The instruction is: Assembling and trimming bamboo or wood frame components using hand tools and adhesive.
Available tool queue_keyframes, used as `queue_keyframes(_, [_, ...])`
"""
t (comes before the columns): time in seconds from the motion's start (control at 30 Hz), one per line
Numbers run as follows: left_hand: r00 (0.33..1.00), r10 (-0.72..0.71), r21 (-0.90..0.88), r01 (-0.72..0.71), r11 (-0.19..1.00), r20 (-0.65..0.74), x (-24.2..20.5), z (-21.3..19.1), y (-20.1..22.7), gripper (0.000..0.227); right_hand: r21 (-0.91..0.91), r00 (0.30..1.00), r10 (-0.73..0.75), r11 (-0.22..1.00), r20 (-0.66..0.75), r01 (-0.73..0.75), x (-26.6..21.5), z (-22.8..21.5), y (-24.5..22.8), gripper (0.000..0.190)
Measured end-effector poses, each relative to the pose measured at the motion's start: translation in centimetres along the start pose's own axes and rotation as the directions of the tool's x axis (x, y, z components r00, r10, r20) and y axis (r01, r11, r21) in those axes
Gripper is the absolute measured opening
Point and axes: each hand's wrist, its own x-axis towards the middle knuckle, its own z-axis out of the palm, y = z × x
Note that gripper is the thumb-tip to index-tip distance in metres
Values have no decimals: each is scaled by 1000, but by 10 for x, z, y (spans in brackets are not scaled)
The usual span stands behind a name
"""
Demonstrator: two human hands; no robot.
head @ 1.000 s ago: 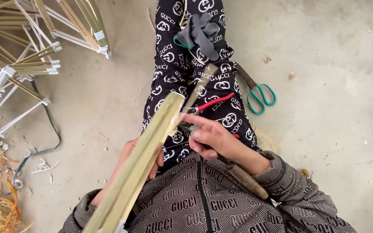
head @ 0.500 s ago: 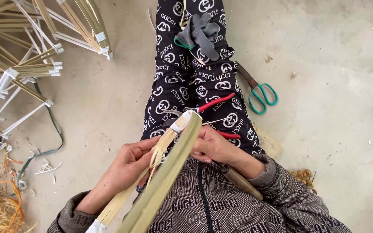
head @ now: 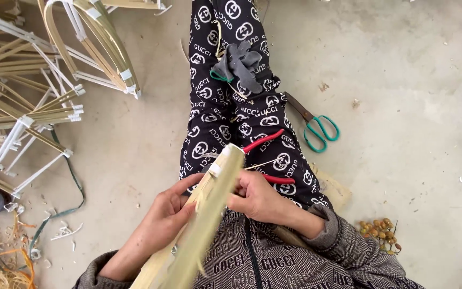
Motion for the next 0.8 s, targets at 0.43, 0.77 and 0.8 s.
queue_keyframes(0.43, [778,618,846,-401,350,113,-8,7,35,67,269,996,66,960,63,-80,9,-13,10,26])
queue_keyframes(0.77, [659,728,101,-724,682,-190,46,-177,-89,33,408,976,218,889,24,-209,2,-2,16,23])
queue_keyframes(0.8, [682,694,368,-599,711,-231,30,-237,-112,44,479,956,292,836,26,-268,2,-5,14,29])
